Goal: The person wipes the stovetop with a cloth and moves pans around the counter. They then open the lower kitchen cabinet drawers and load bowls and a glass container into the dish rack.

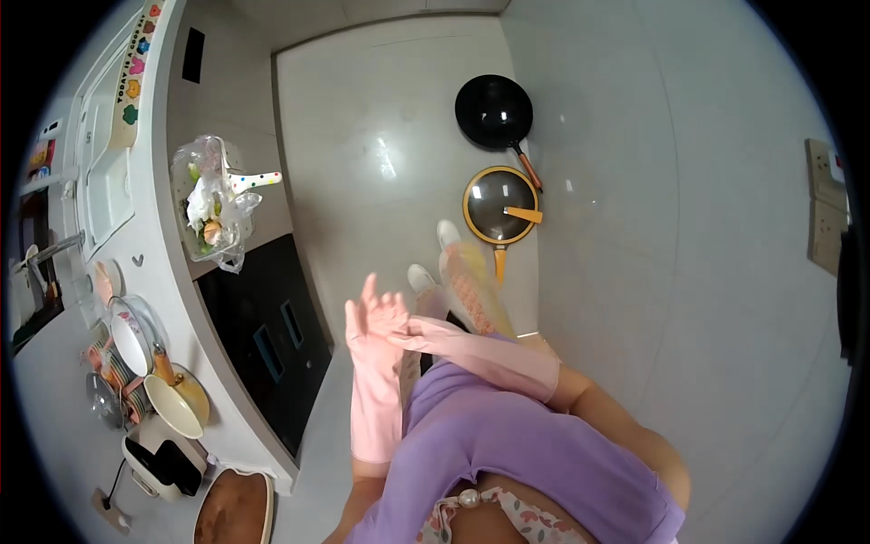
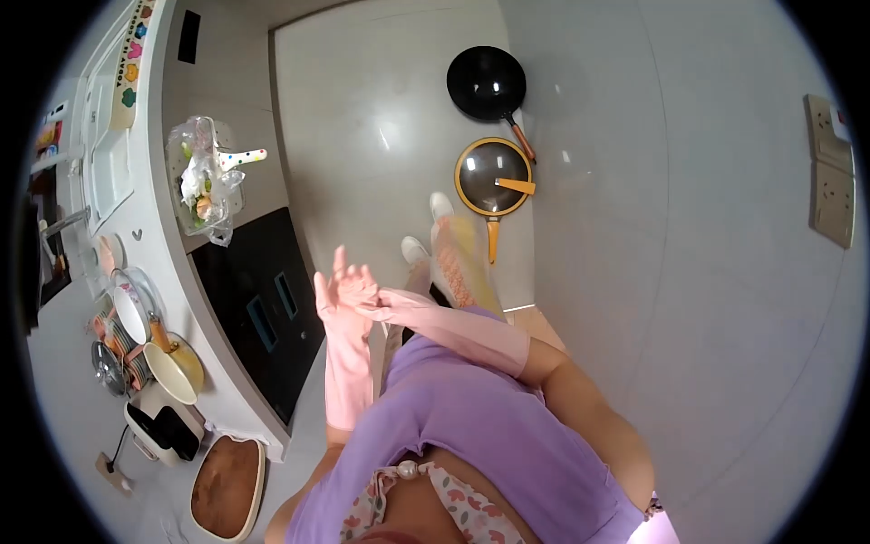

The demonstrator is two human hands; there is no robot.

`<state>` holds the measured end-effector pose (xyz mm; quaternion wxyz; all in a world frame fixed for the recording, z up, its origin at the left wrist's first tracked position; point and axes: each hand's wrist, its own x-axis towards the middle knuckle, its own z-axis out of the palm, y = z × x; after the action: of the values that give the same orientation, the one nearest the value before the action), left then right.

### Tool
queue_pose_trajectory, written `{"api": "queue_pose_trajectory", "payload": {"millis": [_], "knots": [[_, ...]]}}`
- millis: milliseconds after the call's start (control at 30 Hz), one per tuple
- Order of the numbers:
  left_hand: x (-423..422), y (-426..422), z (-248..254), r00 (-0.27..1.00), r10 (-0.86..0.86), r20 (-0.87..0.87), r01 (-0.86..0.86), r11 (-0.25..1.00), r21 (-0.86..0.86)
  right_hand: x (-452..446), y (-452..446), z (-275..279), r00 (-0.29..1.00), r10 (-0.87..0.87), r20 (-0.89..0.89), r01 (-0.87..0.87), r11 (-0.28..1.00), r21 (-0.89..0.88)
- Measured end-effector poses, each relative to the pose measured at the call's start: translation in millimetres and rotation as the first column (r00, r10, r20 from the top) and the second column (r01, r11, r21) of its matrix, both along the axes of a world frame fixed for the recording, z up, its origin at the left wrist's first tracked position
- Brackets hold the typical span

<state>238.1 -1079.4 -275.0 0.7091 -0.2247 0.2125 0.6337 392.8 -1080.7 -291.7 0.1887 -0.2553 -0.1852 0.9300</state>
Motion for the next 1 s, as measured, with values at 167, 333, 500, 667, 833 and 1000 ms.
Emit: {"api": "queue_pose_trajectory", "payload": {"millis": [167, 333, 500, 667, 833, 1000], "knots": [[-52, -47, -41, 0.939, -0.004, -0.345, -0.052, 0.987, -0.155, 91, -16, -137, 0.773, -0.293, 0.562, 0.292, 0.952, 0.094], [-56, -68, -93, 0.878, -0.039, -0.477, -0.157, 0.918, -0.365, 208, -52, -299, 0.238, 0.162, 0.958, 0.279, 0.933, -0.227], [-55, -92, -192, 0.812, -0.146, -0.565, -0.164, 0.871, -0.462, 260, -78, -475, -0.055, 0.326, 0.944, 0.017, 0.945, -0.326], [-58, -103, -271, 0.734, -0.269, -0.624, -0.086, 0.874, -0.479, 240, -66, -575, -0.159, 0.192, 0.968, 0.091, 0.98, -0.179], [-44, -85, -310, 0.734, -0.264, -0.626, -0.228, 0.772, -0.593, 242, -68, -598, -0.15, 0.239, 0.959, 0.178, 0.961, -0.211], [-27, -73, -300, 0.811, -0.212, -0.546, -0.188, 0.789, -0.586, 234, -58, -500, -0.135, 0.149, 0.98, 0.161, 0.979, -0.127]]}}
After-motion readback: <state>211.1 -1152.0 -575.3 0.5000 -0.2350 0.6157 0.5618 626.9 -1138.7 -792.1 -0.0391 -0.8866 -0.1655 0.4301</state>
